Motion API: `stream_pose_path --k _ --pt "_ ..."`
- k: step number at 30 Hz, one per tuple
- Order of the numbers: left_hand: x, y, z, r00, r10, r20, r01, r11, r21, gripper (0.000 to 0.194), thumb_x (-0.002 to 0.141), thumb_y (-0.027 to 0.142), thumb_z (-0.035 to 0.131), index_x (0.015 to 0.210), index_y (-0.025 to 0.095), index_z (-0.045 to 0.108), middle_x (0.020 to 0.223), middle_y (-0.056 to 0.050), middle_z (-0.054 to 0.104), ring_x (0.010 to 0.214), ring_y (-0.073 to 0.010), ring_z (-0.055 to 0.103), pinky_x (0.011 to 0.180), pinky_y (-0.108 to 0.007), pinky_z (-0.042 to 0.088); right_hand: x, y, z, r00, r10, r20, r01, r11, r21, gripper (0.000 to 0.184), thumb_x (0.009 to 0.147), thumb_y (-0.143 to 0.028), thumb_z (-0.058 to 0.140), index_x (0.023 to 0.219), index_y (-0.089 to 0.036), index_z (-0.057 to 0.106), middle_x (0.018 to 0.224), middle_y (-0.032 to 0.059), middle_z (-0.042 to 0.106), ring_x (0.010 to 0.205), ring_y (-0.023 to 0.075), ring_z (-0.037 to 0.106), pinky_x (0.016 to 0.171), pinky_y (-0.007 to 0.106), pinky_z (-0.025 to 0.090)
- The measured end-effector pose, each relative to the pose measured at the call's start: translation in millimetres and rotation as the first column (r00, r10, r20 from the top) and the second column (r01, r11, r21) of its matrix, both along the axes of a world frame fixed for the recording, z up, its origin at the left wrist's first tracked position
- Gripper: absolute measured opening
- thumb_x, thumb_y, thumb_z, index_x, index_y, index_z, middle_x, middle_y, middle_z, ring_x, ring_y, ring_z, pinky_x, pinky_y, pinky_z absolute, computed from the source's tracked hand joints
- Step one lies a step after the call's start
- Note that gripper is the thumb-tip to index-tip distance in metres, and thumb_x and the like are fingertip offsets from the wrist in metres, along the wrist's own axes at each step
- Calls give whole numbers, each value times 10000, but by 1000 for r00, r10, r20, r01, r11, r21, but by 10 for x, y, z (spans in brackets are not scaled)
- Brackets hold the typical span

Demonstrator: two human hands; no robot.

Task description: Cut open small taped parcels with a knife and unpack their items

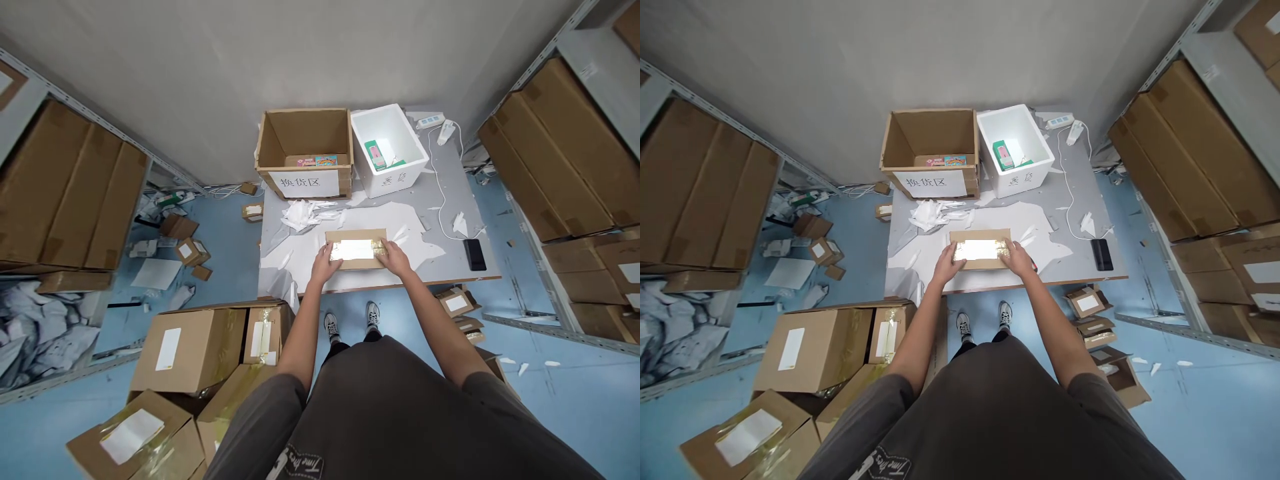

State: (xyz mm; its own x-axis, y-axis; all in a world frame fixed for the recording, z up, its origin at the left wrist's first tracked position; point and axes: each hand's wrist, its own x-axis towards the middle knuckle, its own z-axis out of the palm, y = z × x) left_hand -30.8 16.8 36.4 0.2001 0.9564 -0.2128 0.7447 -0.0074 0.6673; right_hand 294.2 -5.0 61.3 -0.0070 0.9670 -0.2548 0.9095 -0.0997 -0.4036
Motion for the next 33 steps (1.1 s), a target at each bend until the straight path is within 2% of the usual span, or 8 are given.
stream_pose_path --k 3,9,15,20,23,27,30,33 --pt "7 -236 -53 998 -24 -62 24 1000 1 1012 874 476 863 1723 304 340 1744 -179 344 1544 -401 447 1166 -488 497 4 -265 -49 998 38 40 -36 998 -52 868 983 -537 709 1721 -266 344 1613 171 521 1431 360 545 1117 439 501" --pt "181 -280 -126 992 38 -117 -46 997 -65 941 986 352 751 1762 307 221 1552 -208 524 1362 -388 619 1029 -457 561 -173 -330 -155 998 -22 59 30 991 -133 876 1035 -450 651 1764 -277 198 1441 185 601 1199 343 683 962 424 544" --pt "86 -74 166 994 30 -108 -28 999 20 847 974 477 769 1712 353 372 1421 -146 639 1266 -360 668 1014 -408 548 -25 -106 127 999 24 29 -23 999 -50 756 1065 -465 598 1736 -286 297 1384 161 627 1188 343 671 985 401 518" --pt "54 90 328 986 145 -80 -143 989 26 829 940 623 761 1664 352 462 1270 -95 745 1114 -324 723 961 -388 553 114 147 290 1000 0 -9 0 999 37 624 1093 -499 510 1669 -276 419 1337 143 666 1169 336 668 984 404 522" --pt "157 249 217 977 207 -51 -209 977 -35 747 1019 528 666 1689 311 419 1230 -86 782 1095 -309 735 975 -405 554 61 345 194 999 -49 3 49 998 -32 590 1109 -423 463 1670 -250 407 1333 156 680 1132 326 686 989 412 527" --pt "270 363 -4 991 135 -16 -135 989 -62 677 1050 325 565 1700 233 400 1470 -142 692 1304 -310 668 1109 -438 512 -35 443 -16 995 -95 31 98 987 -130 586 1110 -319 429 1690 -246 392 1439 169 627 1151 302 704 1006 393 539" --pt "217 240 -95 998 67 3 -66 996 -61 687 1054 357 579 1700 210 396 1625 -167 557 1479 -310 543 1188 -432 464 8 322 -97 996 -84 -25 81 991 -104 597 1115 -357 420 1698 -233 388 1543 166 568 1281 304 659 1049 394 538" --pt "121 -31 -155 1000 -14 0 14 999 -44 843 969 458 747 1704 265 380 1675 -156 481 1508 -331 510 1185 -429 474 97 63 -131 998 -37 -48 33 996 -79 707 1074 -496 542 1713 -257 357 1601 149 531 1392 322 585 1084 404 529"
